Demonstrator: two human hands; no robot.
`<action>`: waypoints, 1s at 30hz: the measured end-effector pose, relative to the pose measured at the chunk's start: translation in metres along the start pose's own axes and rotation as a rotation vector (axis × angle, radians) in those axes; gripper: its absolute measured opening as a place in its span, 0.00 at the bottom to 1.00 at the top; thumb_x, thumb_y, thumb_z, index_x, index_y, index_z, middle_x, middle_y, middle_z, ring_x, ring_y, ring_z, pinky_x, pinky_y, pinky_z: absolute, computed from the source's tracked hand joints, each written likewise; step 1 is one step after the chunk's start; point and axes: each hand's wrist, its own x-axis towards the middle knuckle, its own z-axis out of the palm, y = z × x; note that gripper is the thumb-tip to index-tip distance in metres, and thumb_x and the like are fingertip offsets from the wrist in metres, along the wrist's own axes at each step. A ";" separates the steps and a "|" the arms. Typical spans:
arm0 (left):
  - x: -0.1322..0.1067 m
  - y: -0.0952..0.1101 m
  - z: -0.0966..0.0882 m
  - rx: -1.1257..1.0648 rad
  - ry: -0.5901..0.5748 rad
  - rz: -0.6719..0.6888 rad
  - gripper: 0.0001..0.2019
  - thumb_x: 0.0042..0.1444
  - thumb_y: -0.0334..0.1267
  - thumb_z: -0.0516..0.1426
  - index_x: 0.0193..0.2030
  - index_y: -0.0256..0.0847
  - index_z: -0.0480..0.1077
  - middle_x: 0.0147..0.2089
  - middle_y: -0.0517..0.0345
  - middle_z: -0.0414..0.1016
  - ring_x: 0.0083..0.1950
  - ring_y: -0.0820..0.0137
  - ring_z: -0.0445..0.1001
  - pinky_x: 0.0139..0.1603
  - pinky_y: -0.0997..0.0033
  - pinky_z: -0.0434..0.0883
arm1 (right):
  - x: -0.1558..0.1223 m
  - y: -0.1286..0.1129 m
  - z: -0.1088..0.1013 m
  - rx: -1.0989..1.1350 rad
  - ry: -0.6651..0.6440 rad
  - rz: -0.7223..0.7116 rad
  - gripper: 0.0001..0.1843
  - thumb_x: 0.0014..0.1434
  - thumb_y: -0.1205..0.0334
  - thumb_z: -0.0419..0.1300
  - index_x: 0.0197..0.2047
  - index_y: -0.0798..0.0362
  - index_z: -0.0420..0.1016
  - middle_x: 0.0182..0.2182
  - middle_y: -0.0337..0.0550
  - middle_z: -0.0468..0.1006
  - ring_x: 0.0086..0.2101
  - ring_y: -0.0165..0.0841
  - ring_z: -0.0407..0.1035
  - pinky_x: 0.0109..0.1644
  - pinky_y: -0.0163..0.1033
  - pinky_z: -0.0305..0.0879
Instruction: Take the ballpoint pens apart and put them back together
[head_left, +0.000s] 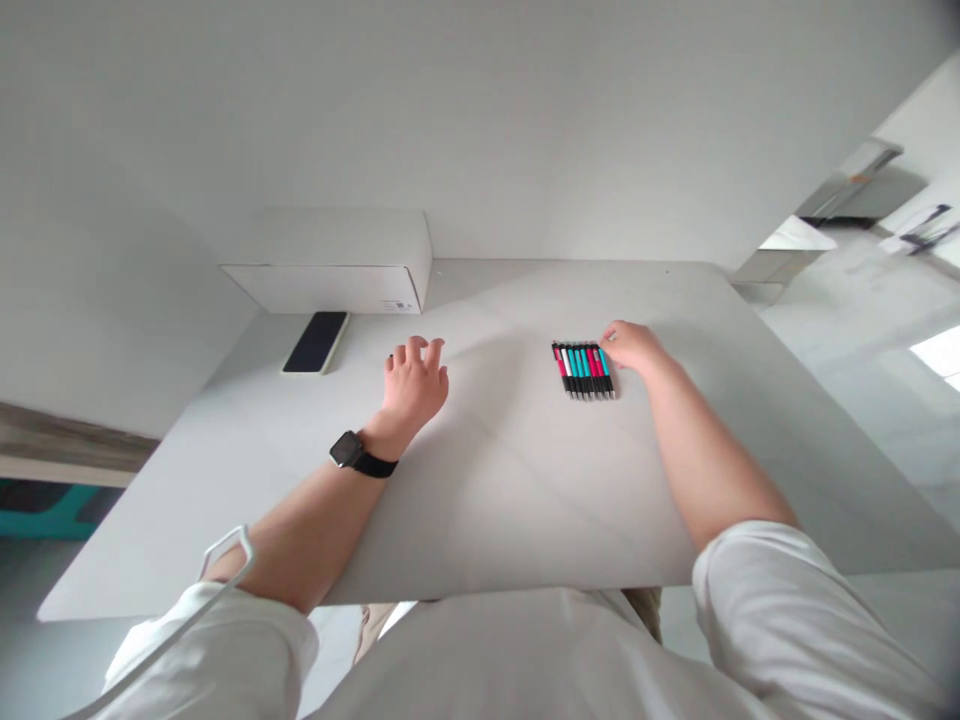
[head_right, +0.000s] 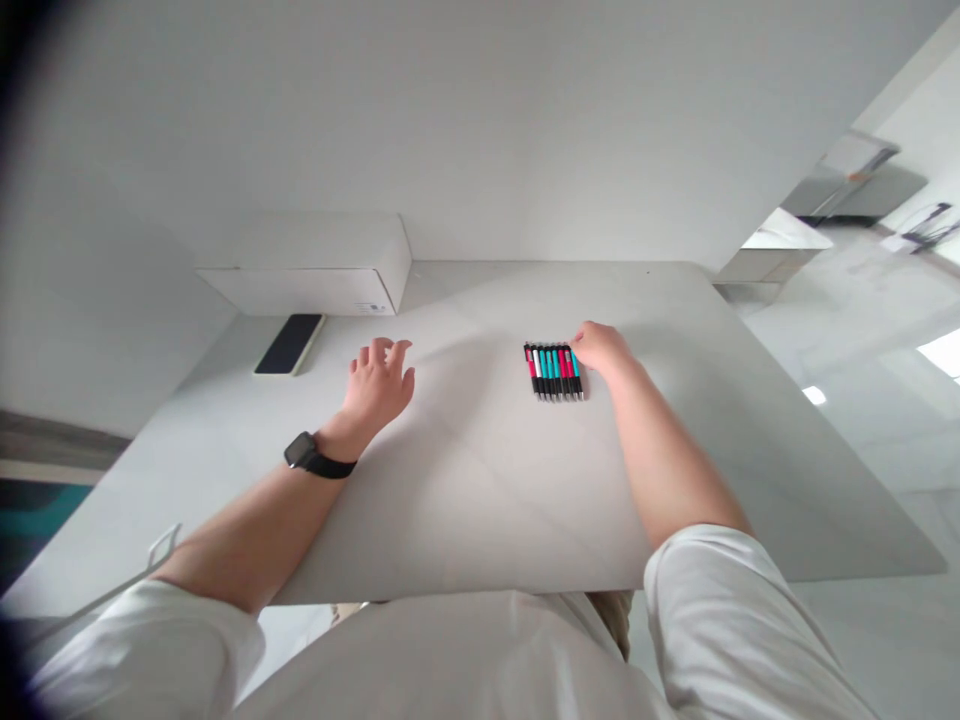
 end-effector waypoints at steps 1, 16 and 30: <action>0.000 -0.003 -0.001 0.052 -0.017 -0.019 0.23 0.66 0.38 0.54 0.68 0.44 0.65 0.66 0.33 0.65 0.62 0.40 0.66 0.58 0.37 0.66 | 0.001 -0.001 0.000 -0.029 0.034 -0.027 0.18 0.64 0.53 0.63 0.51 0.53 0.83 0.35 0.52 0.86 0.35 0.40 0.79 0.41 0.39 0.68; 0.001 0.000 0.014 -0.293 -0.114 0.303 0.28 0.61 0.22 0.50 0.65 0.47 0.70 0.69 0.45 0.61 0.59 0.59 0.72 0.64 0.50 0.76 | -0.061 -0.072 -0.006 0.283 -0.007 -0.478 0.11 0.66 0.52 0.63 0.47 0.44 0.83 0.40 0.41 0.86 0.39 0.37 0.77 0.46 0.40 0.67; -0.007 0.021 0.008 -0.553 -0.065 0.393 0.22 0.69 0.39 0.60 0.68 0.48 0.67 0.66 0.45 0.68 0.65 0.58 0.72 0.66 0.55 0.73 | -0.097 -0.123 0.047 0.520 -0.193 -0.656 0.13 0.67 0.49 0.60 0.39 0.46 0.81 0.30 0.37 0.81 0.32 0.34 0.71 0.37 0.38 0.59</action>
